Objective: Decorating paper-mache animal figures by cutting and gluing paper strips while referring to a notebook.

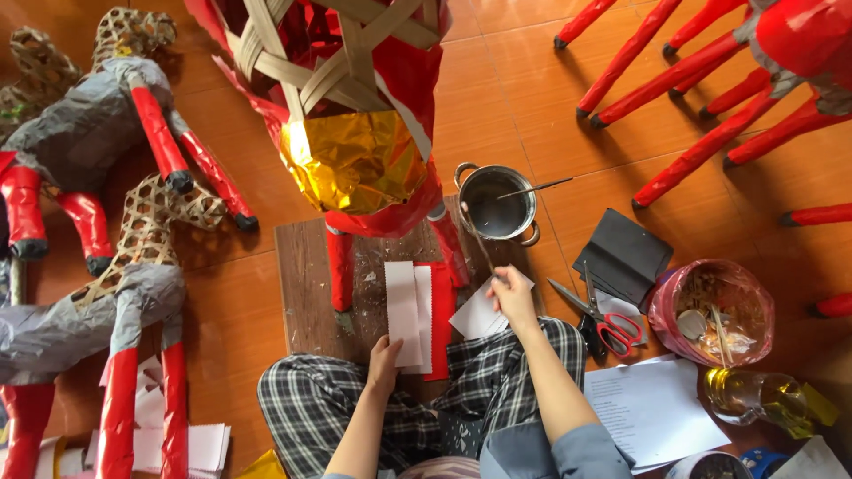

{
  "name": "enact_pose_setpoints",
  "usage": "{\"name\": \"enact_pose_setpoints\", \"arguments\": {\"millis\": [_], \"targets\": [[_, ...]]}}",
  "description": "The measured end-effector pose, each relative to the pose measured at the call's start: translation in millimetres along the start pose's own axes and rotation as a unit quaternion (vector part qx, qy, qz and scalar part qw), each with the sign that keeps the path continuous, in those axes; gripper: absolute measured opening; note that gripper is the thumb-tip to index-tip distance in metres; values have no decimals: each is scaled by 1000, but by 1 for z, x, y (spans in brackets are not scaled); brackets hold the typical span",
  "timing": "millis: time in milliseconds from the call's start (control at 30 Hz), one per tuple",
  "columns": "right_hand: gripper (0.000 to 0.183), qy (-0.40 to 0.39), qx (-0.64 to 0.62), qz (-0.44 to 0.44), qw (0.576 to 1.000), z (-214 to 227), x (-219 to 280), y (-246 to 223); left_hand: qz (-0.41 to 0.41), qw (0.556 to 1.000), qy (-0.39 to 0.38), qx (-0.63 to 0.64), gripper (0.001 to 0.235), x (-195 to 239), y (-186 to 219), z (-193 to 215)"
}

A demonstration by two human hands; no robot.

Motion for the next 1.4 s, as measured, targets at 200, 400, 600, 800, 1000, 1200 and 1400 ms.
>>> {"name": "enact_pose_setpoints", "arguments": {"millis": [200,400,600,800,1000,1200,1400], "targets": [[24,44,-120,20,992,-6,-24,21,-59,998,25,15,40,-52,-30,13],[23,-30,-346,73,935,34,17,2,-50,998,12,20,46,-53,-24,6],[22,-71,-255,25,964,44,92,28,-55,997,8,49,51,-40,-18,-1],[27,-140,-134,-35,980,-54,102,33,-27,998,-24,42,58,-35,-16,-3],[47,-168,459,229,842,-115,71,5,-33,998,-25,36,58,-75,-41,3],[48,-203,468,89,855,-129,95,-40,2,998,-54,37,51,-52,-32,-1],[46,-172,518,199,814,-76,143,42,-56,995,-81,-18,38,-124,-61,20]]}}
Point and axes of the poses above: each hand's wrist, its own x-axis away from the middle knuckle, its own z-axis out of the back of the hand, y = z × x, the point moved 2 cm from there along -x, towards the middle knuckle, and after that the axes turned 9 degrees about z, right-handed, at the moved point
